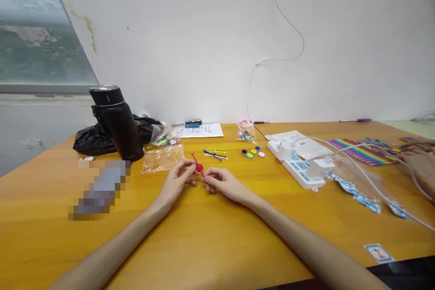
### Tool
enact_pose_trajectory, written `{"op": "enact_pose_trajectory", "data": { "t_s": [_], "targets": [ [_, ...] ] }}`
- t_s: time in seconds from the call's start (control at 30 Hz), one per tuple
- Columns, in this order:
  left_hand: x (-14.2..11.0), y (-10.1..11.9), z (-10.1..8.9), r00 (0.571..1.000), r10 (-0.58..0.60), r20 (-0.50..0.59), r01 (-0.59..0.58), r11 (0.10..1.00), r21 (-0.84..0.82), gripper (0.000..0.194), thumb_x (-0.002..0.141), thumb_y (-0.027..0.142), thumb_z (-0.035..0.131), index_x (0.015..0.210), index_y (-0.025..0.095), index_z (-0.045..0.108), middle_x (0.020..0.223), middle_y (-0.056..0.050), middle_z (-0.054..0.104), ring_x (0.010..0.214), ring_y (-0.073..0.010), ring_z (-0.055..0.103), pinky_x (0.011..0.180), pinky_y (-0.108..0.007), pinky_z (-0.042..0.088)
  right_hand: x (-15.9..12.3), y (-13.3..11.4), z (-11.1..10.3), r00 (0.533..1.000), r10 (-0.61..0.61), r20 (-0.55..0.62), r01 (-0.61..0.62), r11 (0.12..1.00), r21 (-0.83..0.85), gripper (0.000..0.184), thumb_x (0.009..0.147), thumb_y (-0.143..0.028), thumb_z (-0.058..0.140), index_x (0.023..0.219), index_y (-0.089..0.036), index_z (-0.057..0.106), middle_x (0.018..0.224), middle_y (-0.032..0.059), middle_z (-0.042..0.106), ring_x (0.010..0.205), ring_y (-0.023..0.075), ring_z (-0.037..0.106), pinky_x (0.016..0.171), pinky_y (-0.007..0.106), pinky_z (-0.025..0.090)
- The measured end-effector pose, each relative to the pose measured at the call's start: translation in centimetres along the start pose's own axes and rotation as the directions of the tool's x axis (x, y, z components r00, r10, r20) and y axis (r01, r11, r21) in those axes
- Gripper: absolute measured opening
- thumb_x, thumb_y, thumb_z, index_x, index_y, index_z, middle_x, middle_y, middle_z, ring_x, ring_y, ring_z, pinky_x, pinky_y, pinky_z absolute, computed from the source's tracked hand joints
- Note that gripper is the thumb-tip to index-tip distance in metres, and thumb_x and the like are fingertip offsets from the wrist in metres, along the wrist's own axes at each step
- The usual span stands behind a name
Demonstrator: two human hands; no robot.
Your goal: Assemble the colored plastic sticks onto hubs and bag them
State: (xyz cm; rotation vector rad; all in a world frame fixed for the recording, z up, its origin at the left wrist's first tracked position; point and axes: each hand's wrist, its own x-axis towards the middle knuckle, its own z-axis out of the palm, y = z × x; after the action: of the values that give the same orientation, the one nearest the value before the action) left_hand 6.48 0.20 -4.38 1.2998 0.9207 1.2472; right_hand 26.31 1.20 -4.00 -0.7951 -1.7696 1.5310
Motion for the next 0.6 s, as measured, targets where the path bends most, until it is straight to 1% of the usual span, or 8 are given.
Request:
{"op": "enact_pose_trajectory", "data": {
  "t_s": [0.17, 0.27, 0.33, 0.37, 0.4, 0.47, 0.53, 0.6],
  "targets": [
    [0.0, -0.2, -0.1, 1.000, -0.017, 0.001, 0.017, 1.000, 0.006, 0.032, 0.088, 0.046, 0.067, 0.106, 0.019, 0.063, 0.107, -0.006, 0.064, 0.092, -0.0194, 0.064, 0.070, -0.028, 0.058, -0.1, 0.0, 0.0, 1.000, -0.007, 0.003, 0.007, 1.000, -0.004, 0.037, 0.093, -0.052, 0.062, 0.092, -0.015, 0.060, 0.073, 0.0002, 0.060, 0.065, 0.0116, 0.054, 0.068, 0.026, 0.043],
    [0.2, -0.5, -0.2, 0.999, -0.047, -0.010, 0.047, 0.999, 0.003, 0.031, 0.089, 0.045, 0.063, 0.107, 0.019, 0.062, 0.105, -0.006, 0.065, 0.093, -0.0203, 0.065, 0.074, -0.030, 0.057, -0.2, -0.3, 0.0, 1.000, -0.014, -0.012, 0.014, 1.000, -0.007, 0.037, 0.092, -0.052, 0.062, 0.091, -0.016, 0.060, 0.074, -0.0001, 0.060, 0.065, 0.0118, 0.055, 0.067, 0.026, 0.043],
    [0.3, -0.7, -0.3, 0.998, -0.063, 0.030, 0.062, 0.997, 0.035, 0.028, 0.091, 0.043, 0.060, 0.105, 0.019, 0.061, 0.100, -0.005, 0.066, 0.090, -0.0201, 0.066, 0.077, -0.031, 0.056, -0.2, -0.6, -0.1, 0.999, -0.022, -0.025, 0.022, 1.000, -0.009, 0.037, 0.093, -0.052, 0.062, 0.091, -0.016, 0.060, 0.074, -0.0002, 0.060, 0.065, 0.0118, 0.055, 0.067, 0.026, 0.043],
    [0.2, -0.7, -0.3, 0.995, -0.065, 0.074, 0.060, 0.996, 0.068, 0.025, 0.092, 0.040, 0.058, 0.104, 0.018, 0.061, 0.097, -0.005, 0.066, 0.089, -0.0198, 0.066, 0.078, -0.032, 0.055, -0.2, -0.7, -0.2, 0.999, -0.029, -0.037, 0.029, 1.000, -0.010, 0.036, 0.093, -0.052, 0.062, 0.091, -0.016, 0.060, 0.073, -0.0004, 0.060, 0.065, 0.0117, 0.055, 0.067, 0.026, 0.043],
    [0.2, -0.7, -0.3, 0.990, -0.059, 0.129, 0.045, 0.992, 0.114, 0.023, 0.093, 0.038, 0.056, 0.102, 0.018, 0.062, 0.096, -0.005, 0.067, 0.087, -0.0193, 0.066, 0.080, -0.032, 0.054, -0.2, -0.9, -0.2, 0.998, -0.041, -0.050, 0.040, 0.999, -0.012, 0.035, 0.093, -0.051, 0.061, 0.091, -0.016, 0.060, 0.073, -0.0005, 0.060, 0.065, 0.0117, 0.055, 0.067, 0.025, 0.043],
    [-0.2, -0.4, -0.1, 0.970, -0.021, 0.240, -0.038, 0.970, 0.239, 0.018, 0.095, 0.032, 0.052, 0.099, 0.018, 0.063, 0.096, -0.005, 0.068, 0.087, -0.0186, 0.064, 0.084, -0.032, 0.051, -0.1, -1.1, -0.4, 0.994, -0.074, -0.076, 0.072, 0.997, -0.023, 0.034, 0.094, -0.050, 0.061, 0.090, -0.016, 0.060, 0.074, -0.0004, 0.060, 0.067, 0.0117, 0.055, 0.068, 0.025, 0.043],
    [-0.7, 0.0, 0.2, 0.944, 0.036, 0.328, -0.163, 0.915, 0.370, 0.018, 0.097, 0.027, 0.048, 0.096, 0.019, 0.065, 0.097, -0.004, 0.069, 0.090, -0.0184, 0.063, 0.088, -0.031, 0.048, -0.1, -1.3, -0.5, 0.990, -0.104, -0.095, 0.101, 0.994, -0.034, 0.033, 0.095, -0.048, 0.060, 0.089, -0.016, 0.060, 0.074, -0.0003, 0.060, 0.068, 0.0124, 0.057, 0.069, 0.026, 0.044],
    [-1.1, 0.3, 0.6, 0.918, 0.080, 0.388, -0.268, 0.845, 0.462, 0.019, 0.098, 0.023, 0.046, 0.095, 0.019, 0.065, 0.097, -0.004, 0.069, 0.091, -0.0183, 0.062, 0.088, -0.030, 0.046, -0.1, -1.5, -0.4, 0.990, -0.111, -0.083, 0.107, 0.993, -0.043, 0.030, 0.097, -0.047, 0.058, 0.091, -0.017, 0.060, 0.075, -0.0005, 0.061, 0.068, 0.0134, 0.058, 0.070, 0.027, 0.046]
  ]
}}
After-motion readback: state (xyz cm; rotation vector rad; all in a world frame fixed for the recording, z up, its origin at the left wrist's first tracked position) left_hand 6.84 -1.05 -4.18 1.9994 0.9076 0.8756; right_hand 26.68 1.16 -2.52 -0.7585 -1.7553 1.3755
